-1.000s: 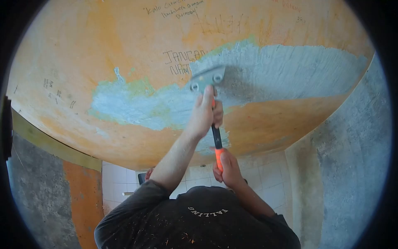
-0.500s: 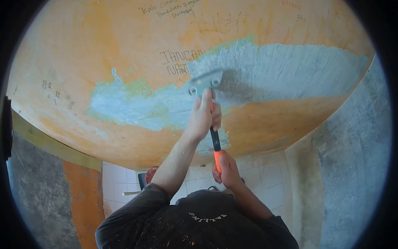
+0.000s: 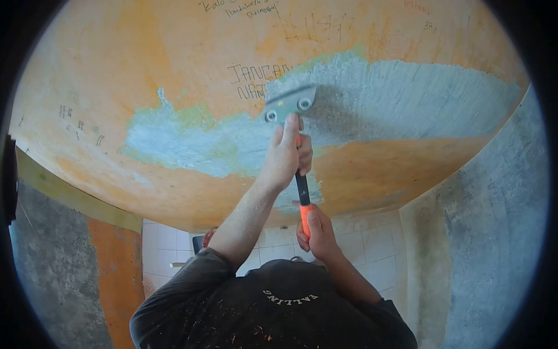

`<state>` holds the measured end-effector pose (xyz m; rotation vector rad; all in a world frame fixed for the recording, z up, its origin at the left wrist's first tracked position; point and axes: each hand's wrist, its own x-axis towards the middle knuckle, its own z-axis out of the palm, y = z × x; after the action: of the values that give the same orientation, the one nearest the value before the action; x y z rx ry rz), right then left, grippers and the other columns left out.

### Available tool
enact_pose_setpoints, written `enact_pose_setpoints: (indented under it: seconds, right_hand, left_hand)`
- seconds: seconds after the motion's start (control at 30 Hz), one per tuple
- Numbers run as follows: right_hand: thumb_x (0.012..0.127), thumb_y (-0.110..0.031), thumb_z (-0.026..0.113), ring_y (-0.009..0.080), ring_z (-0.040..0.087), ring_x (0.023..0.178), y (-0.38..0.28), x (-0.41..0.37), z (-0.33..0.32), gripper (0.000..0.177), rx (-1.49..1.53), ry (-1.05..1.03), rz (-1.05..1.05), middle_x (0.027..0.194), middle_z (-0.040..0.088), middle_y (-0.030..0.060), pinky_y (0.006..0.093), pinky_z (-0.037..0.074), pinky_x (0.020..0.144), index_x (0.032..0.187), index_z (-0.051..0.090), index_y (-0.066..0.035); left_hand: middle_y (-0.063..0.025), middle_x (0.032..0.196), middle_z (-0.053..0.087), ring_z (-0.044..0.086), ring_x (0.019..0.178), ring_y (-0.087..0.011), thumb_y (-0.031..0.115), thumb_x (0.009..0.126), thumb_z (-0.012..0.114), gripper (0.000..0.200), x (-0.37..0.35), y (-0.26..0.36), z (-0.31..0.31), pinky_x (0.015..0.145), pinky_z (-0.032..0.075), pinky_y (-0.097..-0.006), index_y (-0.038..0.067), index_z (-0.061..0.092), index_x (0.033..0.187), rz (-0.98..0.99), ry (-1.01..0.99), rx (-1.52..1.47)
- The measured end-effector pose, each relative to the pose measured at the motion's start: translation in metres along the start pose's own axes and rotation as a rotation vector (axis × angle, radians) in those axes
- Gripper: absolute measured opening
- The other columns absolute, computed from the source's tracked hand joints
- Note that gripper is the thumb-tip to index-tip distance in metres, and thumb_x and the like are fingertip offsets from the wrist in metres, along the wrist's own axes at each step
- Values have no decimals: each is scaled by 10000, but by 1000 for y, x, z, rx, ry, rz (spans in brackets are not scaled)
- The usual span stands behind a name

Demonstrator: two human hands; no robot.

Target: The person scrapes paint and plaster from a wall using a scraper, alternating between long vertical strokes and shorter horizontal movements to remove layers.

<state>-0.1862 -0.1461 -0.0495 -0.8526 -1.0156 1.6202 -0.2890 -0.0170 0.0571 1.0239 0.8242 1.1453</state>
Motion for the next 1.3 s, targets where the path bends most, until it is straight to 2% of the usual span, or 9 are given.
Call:
enact_pose_setpoints:
  seconds: [0.23, 0.33, 0.4, 0.63, 0.77, 0.87, 1.0, 1.1, 1.3]
  right_hand:
    - [1057, -429, 303, 84, 335, 376, -29, -4, 21, 517, 10, 6, 59, 529, 371, -6, 243, 318, 374, 1343, 435, -19]
    - [1058, -430, 297, 85, 341, 382, -24, -11, 21, 514, 18, 13, 24, 529, 370, -6, 246, 321, 378, 1342, 434, -25]
    - [1059, -431, 289, 87, 346, 386, -14, -21, 19, 519, 61, 28, 132, 533, 369, -4, 249, 327, 382, 1350, 426, -23]
    - [1057, -453, 278, 94, 344, 379, -27, 3, 28, 536, 74, -28, 44, 531, 368, -1, 255, 319, 376, 1351, 419, -28]
    - [1056, -466, 265, 92, 339, 373, -13, -13, 22, 542, 157, -32, 112, 531, 369, -4, 259, 313, 368, 1343, 420, -34]
    - [1046, -500, 266, 91, 325, 361, -25, 5, 30, 553, 130, -52, 67, 522, 359, -2, 260, 304, 357, 1349, 406, -59]
    - [1051, -483, 267, 92, 338, 367, -27, 2, 28, 543, 81, -29, 52, 521, 363, -5, 259, 308, 364, 1341, 410, -46]
    - [1053, -479, 261, 92, 343, 368, -9, -9, 25, 544, 173, -62, 92, 521, 365, -4, 260, 315, 365, 1340, 409, -42]
    - [1046, -497, 274, 94, 336, 362, -34, 7, 28, 544, 27, -37, 24, 517, 362, 2, 258, 308, 358, 1322, 423, -53]
  left_hand:
    - [36, 534, 300, 300, 410, -88, 511, 1036, 352, 395, 1, 37, 7, 391, 307, -270, 123, 393, 969, 52, -56, -20]
    - [40, 535, 294, 292, 409, -90, 514, 1032, 361, 393, -3, 20, 3, 388, 297, -269, 128, 394, 969, 6, -41, -55]
    - [48, 537, 287, 289, 410, -88, 517, 1029, 367, 390, -9, 9, 2, 387, 290, -267, 132, 395, 971, -52, -19, -66]
    - [44, 538, 298, 304, 412, -88, 510, 1030, 373, 384, 3, 39, 0, 395, 304, -268, 131, 390, 971, 76, -79, -34]
    - [39, 534, 303, 313, 413, -86, 509, 1032, 370, 389, -4, 21, -1, 394, 304, -272, 125, 391, 971, -8, 2, -16]
    - [37, 534, 311, 320, 413, -90, 497, 1037, 358, 372, 5, 40, -1, 396, 316, -273, 127, 376, 1004, 73, -125, 22]
    - [37, 532, 314, 318, 408, -93, 491, 1038, 361, 363, 4, 38, -1, 394, 321, -272, 131, 378, 999, 63, -116, 42]
    - [38, 534, 313, 320, 408, -92, 495, 1036, 364, 368, -2, 21, -3, 394, 320, -272, 131, 386, 978, -19, 4, 15]
    - [37, 535, 301, 321, 419, -94, 487, 1043, 347, 373, 6, 51, 1, 408, 332, -273, 123, 385, 969, 97, -132, 45]
